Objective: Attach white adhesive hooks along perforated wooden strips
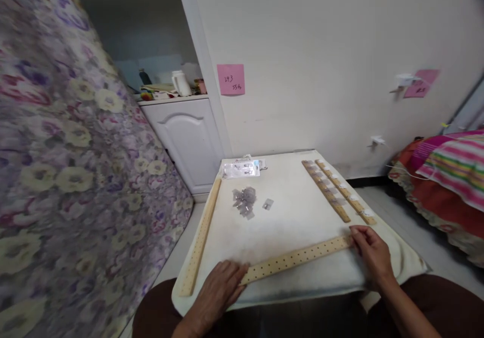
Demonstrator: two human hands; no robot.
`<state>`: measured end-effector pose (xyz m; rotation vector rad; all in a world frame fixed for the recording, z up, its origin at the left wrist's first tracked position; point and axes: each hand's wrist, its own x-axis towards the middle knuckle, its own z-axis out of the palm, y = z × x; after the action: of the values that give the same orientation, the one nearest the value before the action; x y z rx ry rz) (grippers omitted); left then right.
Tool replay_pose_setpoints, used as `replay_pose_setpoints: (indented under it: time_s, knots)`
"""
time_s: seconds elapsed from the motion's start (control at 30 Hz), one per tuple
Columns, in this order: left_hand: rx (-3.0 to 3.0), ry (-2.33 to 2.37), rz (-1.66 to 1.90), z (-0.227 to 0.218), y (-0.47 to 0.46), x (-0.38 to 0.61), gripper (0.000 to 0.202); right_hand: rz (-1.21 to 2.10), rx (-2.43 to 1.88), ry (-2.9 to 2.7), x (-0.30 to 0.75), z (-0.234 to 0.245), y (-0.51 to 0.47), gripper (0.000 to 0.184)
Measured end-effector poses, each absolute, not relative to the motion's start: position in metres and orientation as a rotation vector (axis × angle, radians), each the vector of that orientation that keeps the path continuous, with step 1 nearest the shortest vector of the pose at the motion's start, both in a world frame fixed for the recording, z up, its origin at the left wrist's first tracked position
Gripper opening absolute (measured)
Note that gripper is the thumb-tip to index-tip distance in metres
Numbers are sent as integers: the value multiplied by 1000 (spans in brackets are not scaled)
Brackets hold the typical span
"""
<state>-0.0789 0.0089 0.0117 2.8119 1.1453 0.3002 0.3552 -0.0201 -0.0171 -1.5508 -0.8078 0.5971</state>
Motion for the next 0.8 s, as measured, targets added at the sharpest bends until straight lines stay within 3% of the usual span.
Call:
replay_pose_setpoints:
  time_s: [0.17,0.4,0.8]
  knots:
    - [2683,1257,459,18,30,-74,35,294,-1870,-910,374,-19,-28,39]
    - [2210,1789,938,-15,12,-72,51,349,-2091,-1106,379,-31,-32,43]
    - [1949,1799,1094,-11,18,-59,40,279,-2186,-1083,369,-35,-31,47]
